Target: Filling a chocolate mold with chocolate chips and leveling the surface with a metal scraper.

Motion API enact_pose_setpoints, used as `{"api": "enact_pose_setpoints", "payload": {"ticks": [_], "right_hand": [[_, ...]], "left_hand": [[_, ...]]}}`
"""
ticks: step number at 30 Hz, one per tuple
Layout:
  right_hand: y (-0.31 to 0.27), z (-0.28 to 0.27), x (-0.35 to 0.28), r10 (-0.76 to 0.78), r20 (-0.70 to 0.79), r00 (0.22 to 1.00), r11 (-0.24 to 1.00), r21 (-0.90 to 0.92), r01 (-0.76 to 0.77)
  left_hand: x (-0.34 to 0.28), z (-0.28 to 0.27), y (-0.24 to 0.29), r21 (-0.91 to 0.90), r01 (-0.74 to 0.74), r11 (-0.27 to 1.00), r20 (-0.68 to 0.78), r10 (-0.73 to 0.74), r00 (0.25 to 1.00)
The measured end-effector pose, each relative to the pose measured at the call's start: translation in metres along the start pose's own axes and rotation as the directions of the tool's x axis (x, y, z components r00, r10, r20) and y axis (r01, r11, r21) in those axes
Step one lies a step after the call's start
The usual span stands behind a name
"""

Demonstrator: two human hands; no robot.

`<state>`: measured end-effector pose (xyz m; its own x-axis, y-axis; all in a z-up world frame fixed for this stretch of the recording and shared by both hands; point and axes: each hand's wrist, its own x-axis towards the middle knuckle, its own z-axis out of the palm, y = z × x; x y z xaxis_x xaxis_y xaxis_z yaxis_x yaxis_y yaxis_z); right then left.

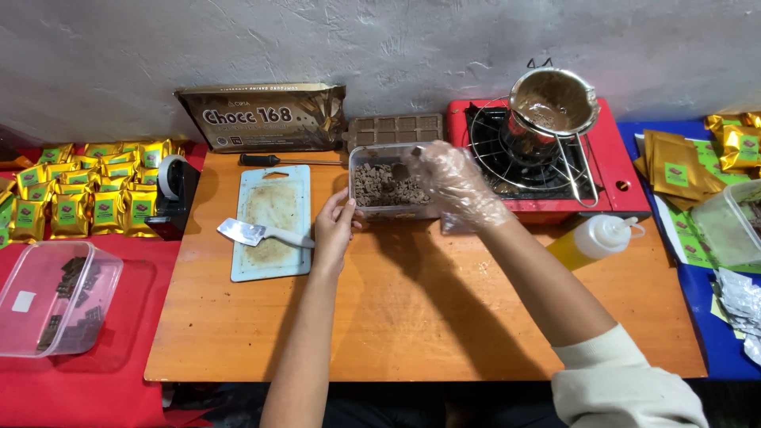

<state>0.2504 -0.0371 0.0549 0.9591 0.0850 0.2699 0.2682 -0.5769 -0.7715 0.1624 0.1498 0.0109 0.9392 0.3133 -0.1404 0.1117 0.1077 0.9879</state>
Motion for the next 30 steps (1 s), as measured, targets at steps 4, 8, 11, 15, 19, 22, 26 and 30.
{"api": "enact_pose_setpoints", "payload": {"ticks": [4,8,11,15,19,22,26,30], "right_hand": [[-0.012,0.015,0.008,-0.326,0.074,0.943,0.926,-0.174,0.334],[-0.02,0.023,0.008,-0.169,0.122,0.978,0.985,-0.001,0.171],[-0.02,0.02,0.01,-0.058,0.168,0.984,0.993,0.116,0.039],[0.012,0.005,0.014,-0.216,0.135,0.967,0.906,-0.341,0.25],[0.014,-0.025,0.004,-0.136,0.137,0.981,0.891,-0.415,0.182],[0.011,-0.034,-0.001,-0.076,0.064,0.995,0.943,-0.32,0.093],[0.004,-0.014,-0.016,-0.227,0.037,0.973,0.928,-0.296,0.228],[-0.004,-0.032,-0.031,-0.514,0.103,0.851,0.807,-0.279,0.521]], "left_hand": [[-0.001,-0.001,0.002,-0.016,-0.004,1.0,0.01,0.005,1.0],[0.0,-0.002,0.001,-0.015,-0.003,1.0,0.01,0.003,1.0],[-0.003,-0.002,0.005,-0.011,0.01,1.0,0.005,-0.009,1.0],[-0.001,-0.003,0.003,-0.021,0.016,1.0,0.015,-0.015,1.0],[-0.001,-0.002,0.005,-0.015,0.02,1.0,0.001,-0.02,1.0],[-0.011,0.001,0.016,-0.022,0.03,0.999,0.001,-0.03,1.0],[-0.013,0.006,0.013,-0.023,0.021,1.0,-0.031,-0.022,0.999],[-0.01,0.005,0.007,-0.005,0.035,0.999,-0.023,-0.035,0.999]]}}
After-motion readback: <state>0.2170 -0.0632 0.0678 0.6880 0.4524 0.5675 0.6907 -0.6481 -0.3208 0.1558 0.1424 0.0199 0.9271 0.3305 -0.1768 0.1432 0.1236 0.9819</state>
